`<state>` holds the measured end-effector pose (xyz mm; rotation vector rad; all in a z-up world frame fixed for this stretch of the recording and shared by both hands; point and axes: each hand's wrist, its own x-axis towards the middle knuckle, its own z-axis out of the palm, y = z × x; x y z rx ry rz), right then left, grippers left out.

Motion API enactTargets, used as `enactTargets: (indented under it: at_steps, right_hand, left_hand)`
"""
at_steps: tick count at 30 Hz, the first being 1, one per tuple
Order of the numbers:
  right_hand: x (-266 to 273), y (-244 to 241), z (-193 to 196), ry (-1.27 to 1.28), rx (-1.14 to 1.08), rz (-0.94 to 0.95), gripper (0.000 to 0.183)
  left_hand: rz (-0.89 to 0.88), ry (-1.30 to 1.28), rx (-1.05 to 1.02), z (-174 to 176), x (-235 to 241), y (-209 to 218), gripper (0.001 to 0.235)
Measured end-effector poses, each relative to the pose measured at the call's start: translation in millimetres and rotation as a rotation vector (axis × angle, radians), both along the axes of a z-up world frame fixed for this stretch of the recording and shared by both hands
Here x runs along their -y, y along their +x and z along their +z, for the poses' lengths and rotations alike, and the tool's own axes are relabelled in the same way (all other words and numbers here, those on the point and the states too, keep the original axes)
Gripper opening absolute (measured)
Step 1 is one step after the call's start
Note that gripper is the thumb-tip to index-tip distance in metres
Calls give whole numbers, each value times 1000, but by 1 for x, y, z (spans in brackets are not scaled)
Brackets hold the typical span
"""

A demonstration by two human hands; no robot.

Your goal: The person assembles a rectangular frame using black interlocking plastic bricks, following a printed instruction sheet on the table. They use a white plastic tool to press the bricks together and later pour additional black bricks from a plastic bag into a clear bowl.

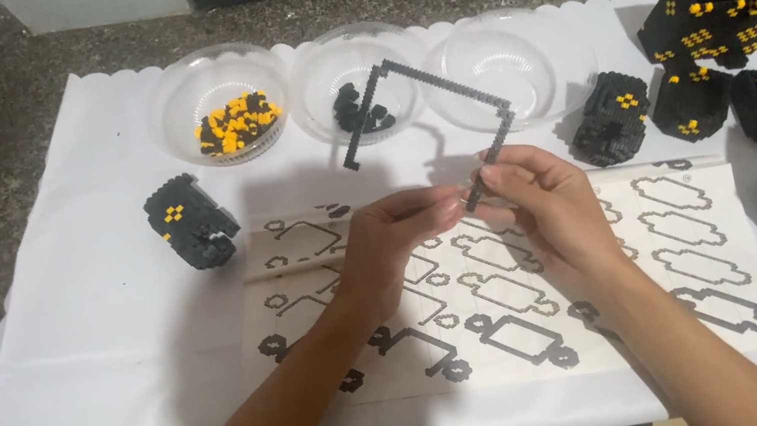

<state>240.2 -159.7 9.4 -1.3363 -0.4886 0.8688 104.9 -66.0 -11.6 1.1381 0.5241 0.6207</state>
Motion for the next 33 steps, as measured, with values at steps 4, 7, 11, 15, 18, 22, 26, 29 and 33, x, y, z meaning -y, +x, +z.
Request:
enactTargets:
  at_steps: [4,7,11,15,18,22,26,29,33]
  right_hand:
    - [2,1,-4,-6,39,5,21]
    - [2,4,-10,7,48,13,20]
    - [2,3,-9,0,72,17,19]
    - [2,3,-10,4,65,11,19]
    - [1,9,-18,19,62,20,18]
    - [2,7,-14,22,61,14,17]
    - [2,4,-12,33,55,10,17]
    - [2,3,-10,29,58,10,17]
    - [2,5,-14,30,58,5,16]
  left_hand:
    - [19,-48,-22,-6,2,3,21]
    - [22,-97,-4,-9,2,4,22]
    - [-14,-42,-31,-9,3,4,19]
    - [-16,-81,-32,0,8,3,22]
    - [-11,-75,-43,-4,7,3,24]
    - [-19,-102,-74,5,10,-1,26]
    - [-38,-54,-90,3,10,-1,30]
    - [-72,-41,-89,8,11,-2,29]
    - [-76,-63,-87,9,12,-3,33]
